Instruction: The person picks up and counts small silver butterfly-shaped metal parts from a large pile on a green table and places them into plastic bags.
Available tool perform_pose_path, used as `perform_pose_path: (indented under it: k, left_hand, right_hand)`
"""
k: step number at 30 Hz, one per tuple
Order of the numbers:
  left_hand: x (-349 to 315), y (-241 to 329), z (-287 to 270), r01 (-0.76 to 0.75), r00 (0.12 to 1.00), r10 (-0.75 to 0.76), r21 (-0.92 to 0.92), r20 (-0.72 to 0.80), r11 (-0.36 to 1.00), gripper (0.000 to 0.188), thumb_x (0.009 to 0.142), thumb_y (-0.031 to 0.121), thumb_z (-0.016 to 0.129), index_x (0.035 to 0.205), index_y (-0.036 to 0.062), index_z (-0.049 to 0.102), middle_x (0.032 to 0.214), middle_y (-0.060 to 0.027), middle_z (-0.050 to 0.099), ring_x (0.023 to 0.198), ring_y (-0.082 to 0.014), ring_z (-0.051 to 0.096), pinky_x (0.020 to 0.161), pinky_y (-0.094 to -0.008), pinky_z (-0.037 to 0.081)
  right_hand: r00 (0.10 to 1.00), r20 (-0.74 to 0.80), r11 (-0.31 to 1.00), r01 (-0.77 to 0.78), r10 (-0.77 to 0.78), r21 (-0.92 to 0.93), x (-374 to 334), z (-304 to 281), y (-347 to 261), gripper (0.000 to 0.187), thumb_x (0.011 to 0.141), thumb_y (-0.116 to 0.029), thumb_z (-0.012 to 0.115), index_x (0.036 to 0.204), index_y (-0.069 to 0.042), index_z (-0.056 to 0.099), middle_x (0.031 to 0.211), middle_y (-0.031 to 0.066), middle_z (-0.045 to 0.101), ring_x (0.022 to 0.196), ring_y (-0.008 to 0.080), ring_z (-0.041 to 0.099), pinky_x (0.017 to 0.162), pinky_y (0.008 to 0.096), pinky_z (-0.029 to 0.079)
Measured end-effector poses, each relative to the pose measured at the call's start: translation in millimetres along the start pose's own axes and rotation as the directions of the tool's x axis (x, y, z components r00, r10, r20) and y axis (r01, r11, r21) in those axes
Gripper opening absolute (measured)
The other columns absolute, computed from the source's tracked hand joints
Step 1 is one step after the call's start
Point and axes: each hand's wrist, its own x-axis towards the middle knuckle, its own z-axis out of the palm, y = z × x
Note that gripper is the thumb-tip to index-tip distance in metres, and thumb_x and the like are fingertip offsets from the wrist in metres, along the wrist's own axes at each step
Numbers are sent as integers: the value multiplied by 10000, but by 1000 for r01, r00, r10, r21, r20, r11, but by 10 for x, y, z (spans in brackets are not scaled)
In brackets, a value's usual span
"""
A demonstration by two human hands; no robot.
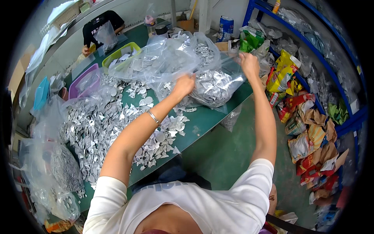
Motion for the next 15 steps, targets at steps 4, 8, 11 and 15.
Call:
perform_pose_path:
  k: [4, 8, 11, 15]
  left_hand:
    - [214, 351, -302, 109, 988, -77, -250, 133, 962, 516, 900, 312, 425, 590, -60, 604, 482, -200, 540, 498, -292, 596, 561, -396, 465]
    - [238, 607, -313, 9, 995, 29, -391, 92, 920, 508, 911, 271, 420, 570, -68, 584, 439, -169, 520, 464, -258, 588, 520, -373, 458]
    - [380, 537, -211, -19, 994, 56, -362, 92, 932, 525, 916, 266, 411, 536, -67, 556, 416, -139, 509, 410, -229, 556, 482, -356, 449]
    - [439, 450, -224, 208, 978, -177, -480, 109, 852, 536, 925, 274, 396, 519, -46, 543, 413, -126, 505, 362, -204, 518, 442, -340, 437]
  right_hand:
    - [988, 48, 979, -150, 144, 139, 283, 12, 237, 303, 826, -288, 572, 690, -29, 651, 677, 200, 614, 679, 369, 602, 619, 437, 453]
    - [945, -38, 922, -307, 324, 236, 335, 181, 491, 338, 828, -283, 574, 672, 11, 636, 653, 201, 609, 663, 342, 608, 606, 413, 456]
    - [991, -107, 985, 96, -81, 142, 235, 341, 112, 307, 830, -249, 574, 702, 24, 632, 661, 211, 610, 654, 347, 605, 605, 413, 459]
    - [991, 17, 922, -131, 134, 366, 203, 38, 306, 335, 852, -265, 553, 695, 19, 636, 620, 142, 619, 581, 216, 608, 562, 358, 453]
